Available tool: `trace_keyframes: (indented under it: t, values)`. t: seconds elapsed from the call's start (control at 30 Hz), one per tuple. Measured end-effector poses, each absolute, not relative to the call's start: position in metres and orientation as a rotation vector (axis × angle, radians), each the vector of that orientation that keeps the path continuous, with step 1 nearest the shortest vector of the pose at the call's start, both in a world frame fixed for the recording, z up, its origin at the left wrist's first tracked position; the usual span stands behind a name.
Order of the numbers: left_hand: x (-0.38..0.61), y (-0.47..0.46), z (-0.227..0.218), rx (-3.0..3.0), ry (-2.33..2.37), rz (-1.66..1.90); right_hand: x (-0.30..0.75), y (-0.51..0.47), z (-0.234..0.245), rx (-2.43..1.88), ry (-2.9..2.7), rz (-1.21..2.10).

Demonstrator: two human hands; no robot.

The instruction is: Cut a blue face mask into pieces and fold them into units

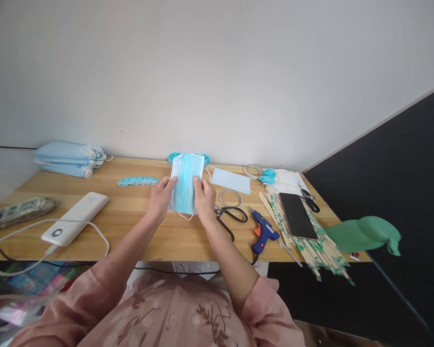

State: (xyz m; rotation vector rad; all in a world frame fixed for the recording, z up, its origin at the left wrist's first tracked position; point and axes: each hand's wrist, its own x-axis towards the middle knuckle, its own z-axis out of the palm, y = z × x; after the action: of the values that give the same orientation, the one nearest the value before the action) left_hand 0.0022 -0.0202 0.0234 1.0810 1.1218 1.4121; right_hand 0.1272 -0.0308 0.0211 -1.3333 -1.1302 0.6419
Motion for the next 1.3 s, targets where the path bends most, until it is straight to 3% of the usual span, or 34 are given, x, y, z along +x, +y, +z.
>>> trace_keyframes:
  t: [0.13, 0.27, 0.4, 0.7, 0.83, 1.07, 1.3]
  values:
    - [0.003, -0.001, 0.019, 1.208, 1.235, 1.581, 0.123, -0.023, 0.020, -1.361, -1.136, 0.400]
    - [0.001, 0.008, 0.012, 1.271, 1.282, 1.632, 0.129, -0.015, 0.013, -1.362, -1.165, 0.382]
    - [-0.008, 0.008, 0.009, 1.387, 1.312, 1.494, 0.153, -0.012, 0.021, -1.304, -1.330, 0.475]
    - [-0.021, 0.003, 0.013, 1.586, 1.132, 1.224, 0.167, 0.001, 0.058, -1.282, -2.103, -0.025]
    - [-0.021, 0.002, 0.007, 1.526, 1.070, 1.074, 0.161, 0.008, 0.042, -1.361, -1.895, 0.106]
    - [-0.028, 0.010, -0.001, 1.178, 1.201, 1.210, 0.185, 0.000, 0.034, -1.286, -1.203, 0.834]
    - [-0.020, 0.007, 0.000, 1.008, 1.176, 1.479, 0.178, -0.022, 0.021, -1.440, -1.126, 0.529]
